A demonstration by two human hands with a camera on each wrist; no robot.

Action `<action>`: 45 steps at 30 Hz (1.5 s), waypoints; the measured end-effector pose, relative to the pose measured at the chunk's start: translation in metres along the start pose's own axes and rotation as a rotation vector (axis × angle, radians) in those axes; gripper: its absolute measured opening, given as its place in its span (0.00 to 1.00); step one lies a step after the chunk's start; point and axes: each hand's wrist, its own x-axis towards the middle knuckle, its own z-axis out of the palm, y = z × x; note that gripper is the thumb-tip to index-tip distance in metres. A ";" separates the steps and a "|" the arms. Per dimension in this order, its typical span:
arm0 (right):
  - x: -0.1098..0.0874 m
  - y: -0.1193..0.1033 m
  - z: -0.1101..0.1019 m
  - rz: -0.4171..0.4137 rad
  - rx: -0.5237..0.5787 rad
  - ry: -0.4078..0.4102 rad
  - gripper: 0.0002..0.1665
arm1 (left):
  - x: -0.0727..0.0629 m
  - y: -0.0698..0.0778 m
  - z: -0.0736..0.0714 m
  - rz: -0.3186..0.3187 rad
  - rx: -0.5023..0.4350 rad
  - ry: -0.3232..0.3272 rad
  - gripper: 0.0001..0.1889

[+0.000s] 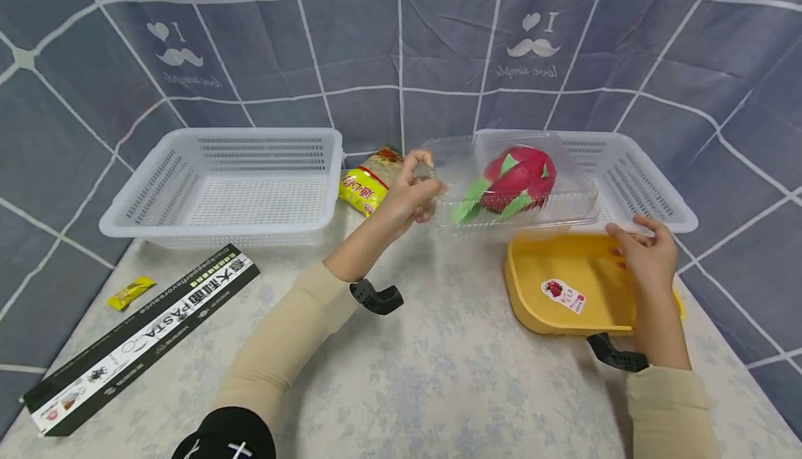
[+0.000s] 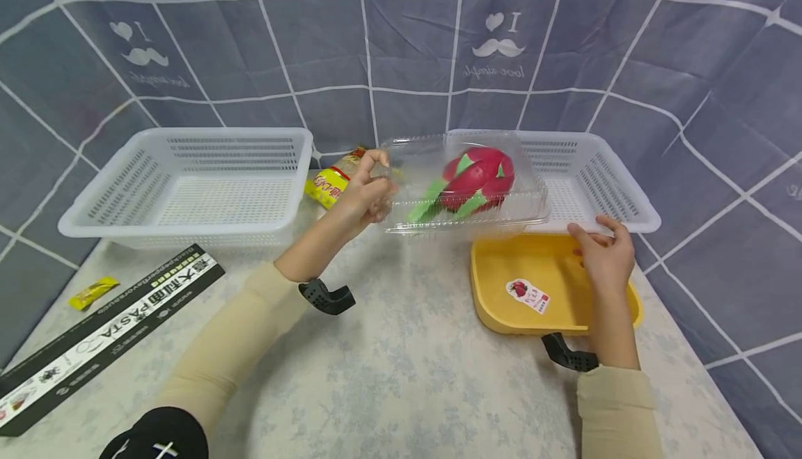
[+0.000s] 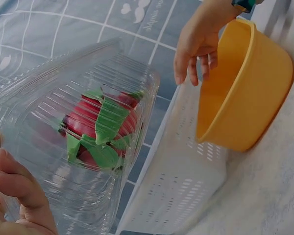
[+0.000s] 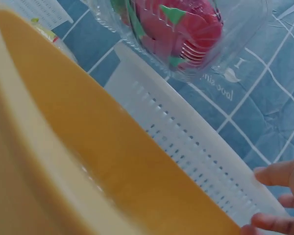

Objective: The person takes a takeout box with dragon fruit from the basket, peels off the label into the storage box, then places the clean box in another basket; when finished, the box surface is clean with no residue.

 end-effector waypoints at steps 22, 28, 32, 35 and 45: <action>0.005 0.000 -0.010 -0.081 -0.063 -0.038 0.22 | 0.072 -0.001 0.033 -0.024 0.114 -0.033 0.15; 0.005 0.002 -0.010 -0.079 -0.067 -0.041 0.21 | 0.087 -0.010 0.042 -0.034 0.125 -0.010 0.16; 0.004 0.004 -0.010 -0.071 -0.068 -0.039 0.21 | 0.093 -0.020 0.046 -0.062 0.127 0.021 0.16; 0.003 0.006 -0.009 -0.072 -0.073 -0.035 0.21 | 0.096 -0.027 0.046 -0.080 0.139 0.033 0.16; 0.003 0.005 -0.010 -0.082 -0.071 -0.022 0.24 | 0.107 -0.039 0.066 -0.107 0.228 0.032 0.16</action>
